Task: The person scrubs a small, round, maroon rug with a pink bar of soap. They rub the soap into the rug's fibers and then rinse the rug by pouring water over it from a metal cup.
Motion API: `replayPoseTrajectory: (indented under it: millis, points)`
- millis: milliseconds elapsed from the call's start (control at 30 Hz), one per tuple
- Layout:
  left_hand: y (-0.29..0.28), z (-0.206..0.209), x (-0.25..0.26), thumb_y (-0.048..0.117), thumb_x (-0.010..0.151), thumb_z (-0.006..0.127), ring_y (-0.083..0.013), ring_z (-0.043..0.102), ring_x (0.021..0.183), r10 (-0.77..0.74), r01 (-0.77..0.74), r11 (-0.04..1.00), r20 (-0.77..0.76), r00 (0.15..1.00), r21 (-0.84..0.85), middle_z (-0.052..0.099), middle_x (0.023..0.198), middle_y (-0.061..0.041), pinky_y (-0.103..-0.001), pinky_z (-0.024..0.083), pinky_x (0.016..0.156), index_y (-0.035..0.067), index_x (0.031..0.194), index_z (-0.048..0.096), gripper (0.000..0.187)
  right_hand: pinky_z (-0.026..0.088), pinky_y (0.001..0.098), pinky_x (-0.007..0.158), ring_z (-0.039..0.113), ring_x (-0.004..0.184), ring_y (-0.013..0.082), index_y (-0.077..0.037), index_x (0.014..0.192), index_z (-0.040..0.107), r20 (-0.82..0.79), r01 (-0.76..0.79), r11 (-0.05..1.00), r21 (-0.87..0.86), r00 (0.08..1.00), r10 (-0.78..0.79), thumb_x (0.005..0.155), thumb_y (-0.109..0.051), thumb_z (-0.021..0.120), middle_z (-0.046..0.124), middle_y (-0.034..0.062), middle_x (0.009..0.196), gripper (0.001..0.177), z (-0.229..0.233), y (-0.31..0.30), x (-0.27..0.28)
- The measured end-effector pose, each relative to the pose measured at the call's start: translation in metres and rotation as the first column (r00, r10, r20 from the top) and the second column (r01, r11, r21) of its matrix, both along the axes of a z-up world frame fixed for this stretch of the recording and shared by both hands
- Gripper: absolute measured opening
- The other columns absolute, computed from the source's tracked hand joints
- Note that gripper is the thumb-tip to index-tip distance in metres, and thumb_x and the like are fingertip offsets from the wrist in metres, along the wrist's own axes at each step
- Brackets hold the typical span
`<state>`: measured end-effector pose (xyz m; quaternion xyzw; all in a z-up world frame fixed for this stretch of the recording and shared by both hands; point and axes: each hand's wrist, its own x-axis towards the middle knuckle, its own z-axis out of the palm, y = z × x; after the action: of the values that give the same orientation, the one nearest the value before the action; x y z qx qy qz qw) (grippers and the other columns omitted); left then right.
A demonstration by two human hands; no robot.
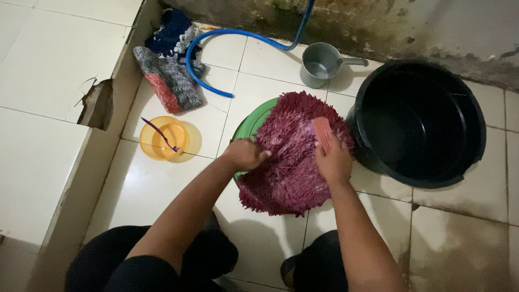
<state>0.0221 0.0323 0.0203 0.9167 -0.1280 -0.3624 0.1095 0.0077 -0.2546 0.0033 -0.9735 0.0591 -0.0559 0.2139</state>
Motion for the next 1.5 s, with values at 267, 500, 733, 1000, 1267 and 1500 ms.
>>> replayPoseTrajectory:
  millis: [267, 500, 733, 1000, 1267, 1500]
  points:
    - [-0.006, -0.025, 0.009, 0.046, 0.084, 0.062, -0.0296, 0.059, 0.118, -0.171, 0.104, 0.977, 0.397, 0.902, 0.185, 0.065, 0.121, -0.012, -0.046, 0.04, 0.106, 0.011, 0.127, 0.063, 0.056, 0.051, 0.059, 0.099, 0.067, 0.112, 0.0331, -0.019, 0.138, 0.058, 0.064, -0.462, 0.836, -0.296, 0.863, 0.5, 0.089, -0.036, 0.072, 0.067, 0.0091, 0.125, 0.054, 0.002, 0.071, 0.022]
    - [-0.013, -0.032, 0.009, 0.023, 0.104, 0.051, -0.029, 0.053, 0.128, -0.2, 0.082, 0.943, 0.353, 0.914, 0.322, 0.057, 0.137, -0.013, -0.044, 0.04, 0.105, 0.007, 0.141, 0.054, 0.04, 0.059, 0.0446, 0.089, 0.069, 0.102, 0.0317, -0.024, 0.147, 0.055, -0.256, -0.192, 0.93, -0.312, 0.96, 0.112, 0.1, -0.029, 0.059, 0.065, 0.006, 0.13, 0.047, 0.032, 0.042, 0.066]
    - [-0.023, -0.026, 0.017, 0.027, 0.101, 0.049, -0.0288, 0.052, 0.126, -0.307, 0.168, 0.895, 0.296, 0.905, 0.414, 0.056, 0.137, -0.014, -0.045, 0.04, 0.103, 0.007, 0.133, 0.062, 0.04, 0.052, 0.0495, 0.093, 0.068, 0.104, 0.037, -0.025, 0.134, 0.065, -0.016, -0.537, 0.834, -0.128, 0.842, 0.539, 0.092, -0.032, 0.061, 0.07, 0.0147, 0.119, 0.043, 0.034, 0.082, 0.048]
    - [-0.026, -0.025, 0.014, 0.024, 0.097, 0.053, -0.0283, 0.056, 0.122, -0.201, 0.078, 0.946, 0.38, 0.903, 0.316, 0.062, 0.133, -0.014, -0.044, 0.04, 0.097, 0.005, 0.13, 0.066, 0.04, 0.051, 0.0502, 0.102, 0.069, 0.111, 0.0351, -0.012, 0.134, 0.066, -0.125, -0.254, 0.931, -0.262, 0.966, 0.228, 0.103, -0.029, 0.066, 0.072, 0.0162, 0.122, 0.035, 0.019, 0.027, 0.1]
    - [-0.012, -0.025, 0.021, 0.019, 0.099, 0.052, -0.03, 0.072, 0.103, 0.015, -0.053, 0.987, 0.244, 0.97, 0.15, 0.074, 0.114, -0.015, -0.047, 0.048, 0.101, 0.003, 0.137, 0.052, 0.041, 0.045, 0.0531, 0.106, 0.056, 0.126, 0.0389, -0.025, 0.147, 0.055, -0.182, -0.457, 0.887, -0.06, 0.879, 0.441, 0.097, -0.039, 0.067, 0.057, 0.0163, 0.144, 0.053, 0.004, 0.087, 0.053]
    - [0.014, -0.012, 0.021, 0.017, 0.091, 0.062, -0.033, 0.074, 0.102, 0.175, -0.197, 0.971, 0.159, 0.972, 0.133, 0.073, 0.111, -0.017, -0.047, 0.059, 0.087, 0.008, 0.124, 0.061, 0.034, 0.043, 0.0544, 0.105, 0.058, 0.12, 0.04, -0.027, 0.145, 0.056, -0.146, -0.324, 0.918, -0.227, 0.944, 0.297, 0.094, -0.034, 0.064, 0.063, 0.013, 0.138, 0.052, 0.005, 0.05, 0.051]
